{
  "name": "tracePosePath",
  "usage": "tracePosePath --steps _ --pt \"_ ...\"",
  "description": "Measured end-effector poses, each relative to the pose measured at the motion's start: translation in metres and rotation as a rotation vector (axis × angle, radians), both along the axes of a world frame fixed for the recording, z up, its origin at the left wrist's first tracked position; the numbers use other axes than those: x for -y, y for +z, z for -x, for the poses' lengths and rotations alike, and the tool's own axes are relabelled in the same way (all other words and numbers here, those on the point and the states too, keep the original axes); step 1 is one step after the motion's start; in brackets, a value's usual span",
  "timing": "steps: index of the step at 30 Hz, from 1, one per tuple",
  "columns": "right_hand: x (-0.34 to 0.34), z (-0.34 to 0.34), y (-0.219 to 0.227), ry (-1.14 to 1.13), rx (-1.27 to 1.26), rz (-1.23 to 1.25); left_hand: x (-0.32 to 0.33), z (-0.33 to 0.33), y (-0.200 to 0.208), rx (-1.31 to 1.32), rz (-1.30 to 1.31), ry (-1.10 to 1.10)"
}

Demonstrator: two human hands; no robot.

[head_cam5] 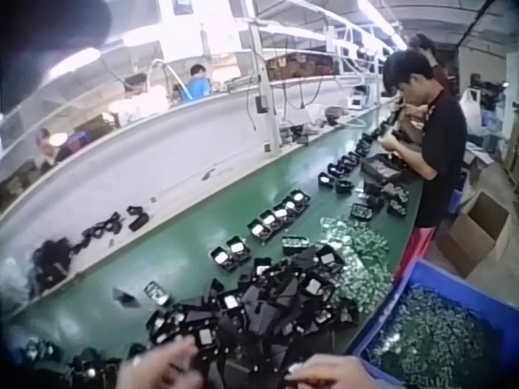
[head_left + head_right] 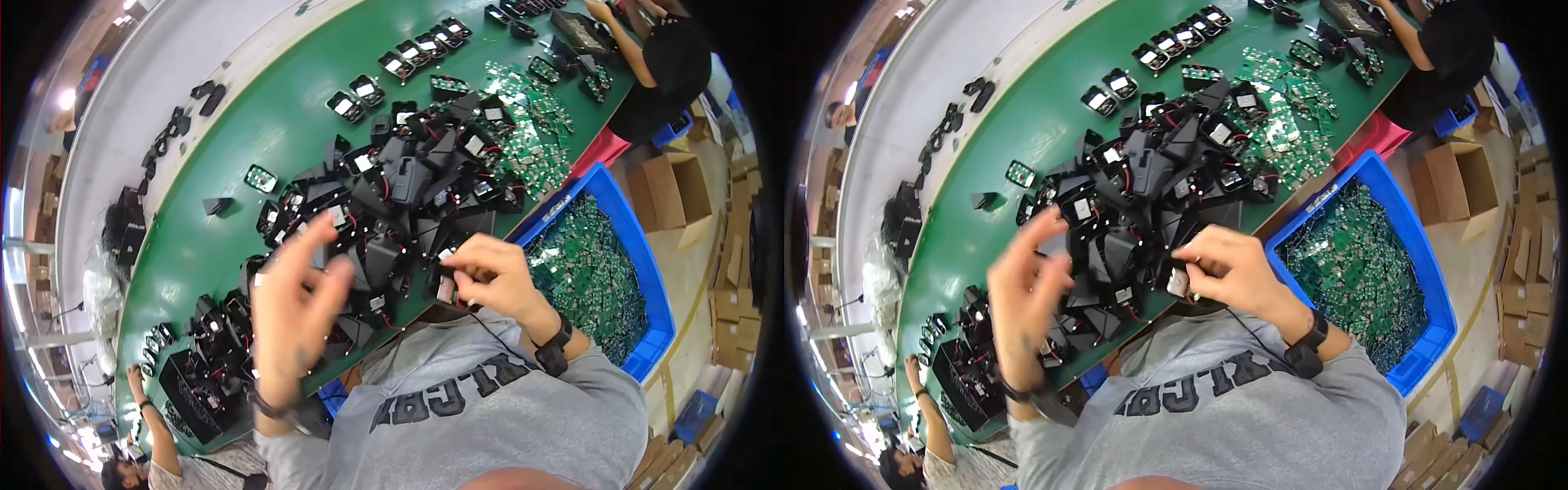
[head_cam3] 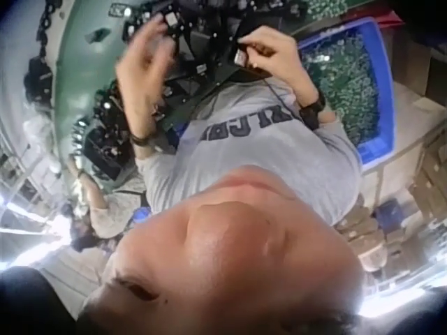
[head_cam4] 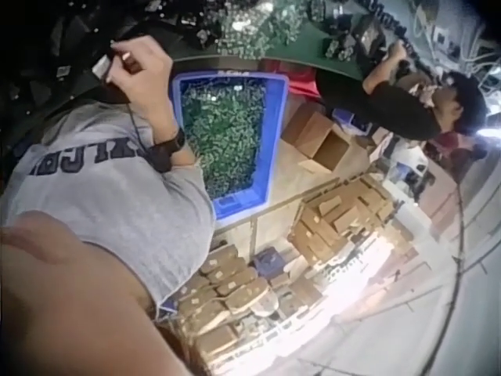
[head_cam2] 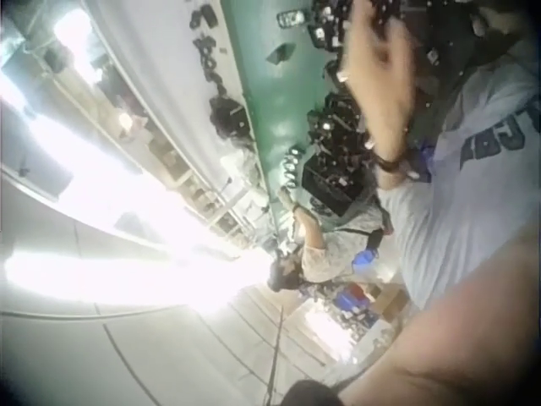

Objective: The person picks up a plastic housing and a circuit board, fits the board into the housing, and presses it into place. They then pick up a small white component and insert it into the assembly before placing the unit onto the work surface, repeating the process.

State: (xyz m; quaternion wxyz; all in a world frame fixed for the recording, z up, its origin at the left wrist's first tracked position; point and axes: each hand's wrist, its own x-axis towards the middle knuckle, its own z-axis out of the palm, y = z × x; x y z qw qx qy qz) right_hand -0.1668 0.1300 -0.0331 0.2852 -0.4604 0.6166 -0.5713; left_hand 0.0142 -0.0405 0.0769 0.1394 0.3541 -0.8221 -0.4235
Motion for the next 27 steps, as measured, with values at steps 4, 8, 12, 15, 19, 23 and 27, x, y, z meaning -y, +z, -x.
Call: tracePosePath --steps 4,8,12,15,19,23,27 --pt "0.022 -0.019 0.018 -0.175 0.018 0.242 -0.051 0.013 -0.053 -0.505 -0.784 -0.093" --pt "0.033 -0.005 0.018 -0.078 -0.407 0.362 -0.057 0.018 -0.090 -0.822 -0.759 -0.040" --pt "0.019 0.008 0.021 0.089 -0.536 0.327 -0.053 0.021 -0.092 -0.704 -0.675 -0.092" --pt "0.011 0.012 0.019 0.182 -0.381 0.349 -0.058 0.026 -0.096 -0.663 -0.743 -0.158" --pt "0.007 0.014 0.006 0.279 0.076 0.356 -0.060 0.029 -0.104 -0.688 -0.753 -0.257" --pt "0.004 0.035 0.012 0.123 0.244 0.294 -0.064 0.032 -0.100 -0.799 -0.870 -0.192" --pt "-0.013 0.147 -0.020 -0.869 -0.236 -0.065 -0.050 0.019 -0.106 -0.835 -1.076 -0.211"
